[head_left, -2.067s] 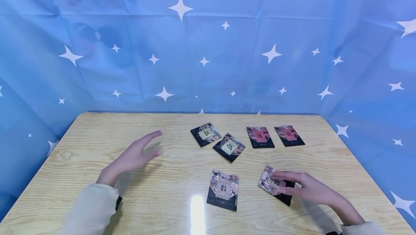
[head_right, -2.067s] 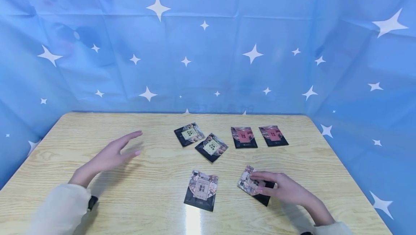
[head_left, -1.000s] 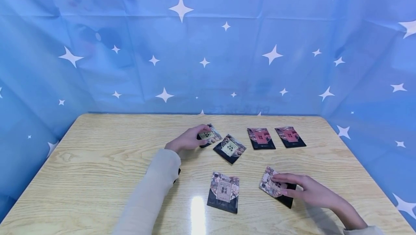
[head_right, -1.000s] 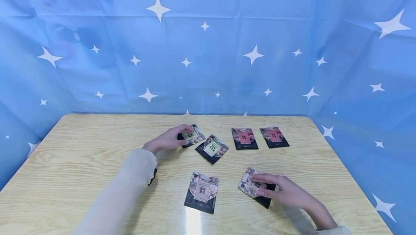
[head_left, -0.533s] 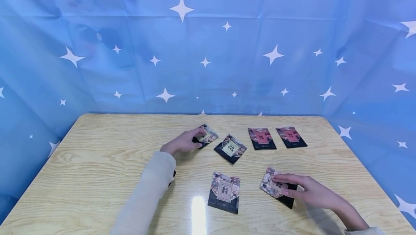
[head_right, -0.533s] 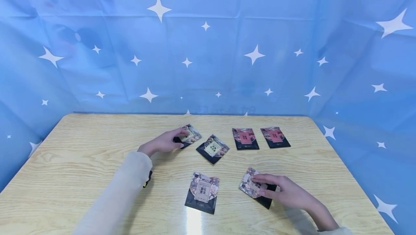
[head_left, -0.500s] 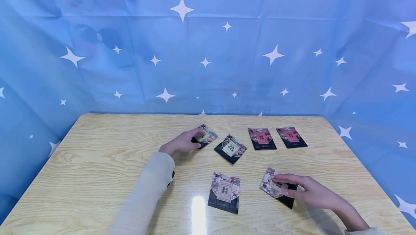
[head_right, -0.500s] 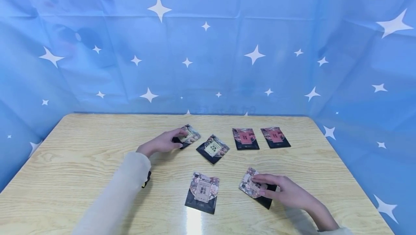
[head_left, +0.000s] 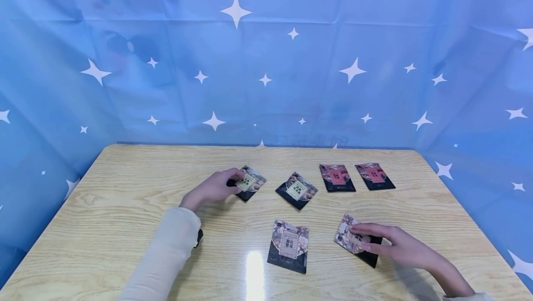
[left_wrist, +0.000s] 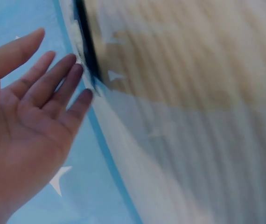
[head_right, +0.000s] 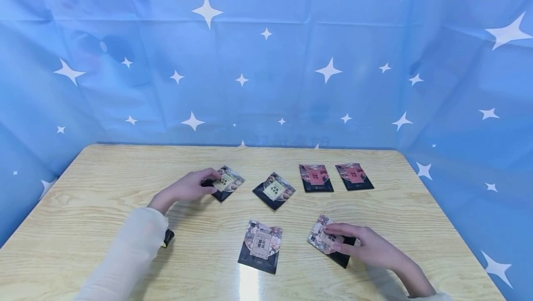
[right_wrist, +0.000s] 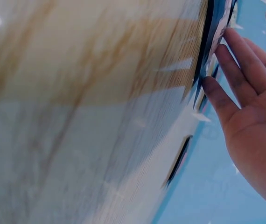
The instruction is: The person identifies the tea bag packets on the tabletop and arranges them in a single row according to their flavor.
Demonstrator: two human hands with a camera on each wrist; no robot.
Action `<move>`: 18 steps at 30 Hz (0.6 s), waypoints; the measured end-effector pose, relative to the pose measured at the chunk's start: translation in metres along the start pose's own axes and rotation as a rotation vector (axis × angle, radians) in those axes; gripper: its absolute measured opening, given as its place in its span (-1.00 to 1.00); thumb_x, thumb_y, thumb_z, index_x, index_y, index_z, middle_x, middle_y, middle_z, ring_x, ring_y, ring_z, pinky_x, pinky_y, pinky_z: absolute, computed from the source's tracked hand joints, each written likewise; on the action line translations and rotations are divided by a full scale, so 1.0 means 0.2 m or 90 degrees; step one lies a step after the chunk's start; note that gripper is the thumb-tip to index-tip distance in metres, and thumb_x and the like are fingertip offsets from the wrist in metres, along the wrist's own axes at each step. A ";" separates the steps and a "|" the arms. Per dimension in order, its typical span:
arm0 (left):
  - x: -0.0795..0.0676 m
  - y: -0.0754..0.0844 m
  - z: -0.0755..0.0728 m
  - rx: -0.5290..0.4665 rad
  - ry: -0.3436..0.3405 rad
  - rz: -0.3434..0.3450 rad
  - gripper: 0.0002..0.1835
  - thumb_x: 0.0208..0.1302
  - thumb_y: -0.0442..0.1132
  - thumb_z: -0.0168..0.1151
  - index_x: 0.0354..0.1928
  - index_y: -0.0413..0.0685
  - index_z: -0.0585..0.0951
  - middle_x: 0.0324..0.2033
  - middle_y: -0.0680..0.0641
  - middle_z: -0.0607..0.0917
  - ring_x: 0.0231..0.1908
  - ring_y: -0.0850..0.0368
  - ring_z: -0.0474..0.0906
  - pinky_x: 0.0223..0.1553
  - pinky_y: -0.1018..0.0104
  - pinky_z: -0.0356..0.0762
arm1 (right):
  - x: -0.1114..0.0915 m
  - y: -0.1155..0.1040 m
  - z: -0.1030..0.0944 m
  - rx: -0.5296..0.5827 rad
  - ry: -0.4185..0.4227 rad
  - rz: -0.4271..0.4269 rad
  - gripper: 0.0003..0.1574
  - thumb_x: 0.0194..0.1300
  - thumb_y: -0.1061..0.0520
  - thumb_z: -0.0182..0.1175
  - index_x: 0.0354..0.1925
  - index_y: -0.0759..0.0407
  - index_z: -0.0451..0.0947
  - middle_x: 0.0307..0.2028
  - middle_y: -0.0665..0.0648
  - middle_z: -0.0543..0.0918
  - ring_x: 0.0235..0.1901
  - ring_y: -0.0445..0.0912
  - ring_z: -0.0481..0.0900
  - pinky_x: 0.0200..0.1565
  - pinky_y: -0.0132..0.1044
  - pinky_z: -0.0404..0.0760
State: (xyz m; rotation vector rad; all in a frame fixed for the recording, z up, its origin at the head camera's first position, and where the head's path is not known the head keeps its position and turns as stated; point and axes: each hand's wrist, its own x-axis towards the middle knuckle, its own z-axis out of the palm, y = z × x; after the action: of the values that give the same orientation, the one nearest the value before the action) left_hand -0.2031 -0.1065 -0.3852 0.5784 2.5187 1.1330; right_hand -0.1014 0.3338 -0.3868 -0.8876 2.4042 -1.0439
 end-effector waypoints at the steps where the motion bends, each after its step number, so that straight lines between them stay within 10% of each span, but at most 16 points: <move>1: 0.00 -0.01 0.00 -0.008 0.013 0.008 -0.61 0.27 -0.34 0.10 0.14 -0.22 0.41 0.10 -0.19 0.47 0.17 -0.11 0.29 0.17 0.01 0.20 | 0.00 0.00 0.00 -0.002 0.001 -0.001 -0.49 0.37 0.18 0.00 0.26 0.24 0.28 0.14 0.31 0.41 0.08 -0.37 0.34 -0.13 -0.37 0.49; 18: 0.05 -0.02 0.03 -0.046 -0.026 0.026 -0.68 0.32 -0.43 -0.03 0.11 -0.19 0.42 0.12 -0.16 0.45 0.16 -0.08 0.31 0.14 0.03 0.26 | -0.01 -0.01 0.00 0.004 0.002 -0.005 -0.49 0.37 0.21 0.00 0.25 0.27 0.28 0.15 0.28 0.42 0.10 -0.41 0.31 -0.10 -0.37 0.49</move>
State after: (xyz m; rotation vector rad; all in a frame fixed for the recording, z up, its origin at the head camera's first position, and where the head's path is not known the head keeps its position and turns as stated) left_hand -0.2098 -0.0993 -0.3938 0.6302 2.4313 1.2085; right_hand -0.1002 0.3339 -0.3854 -0.8957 2.4005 -1.0556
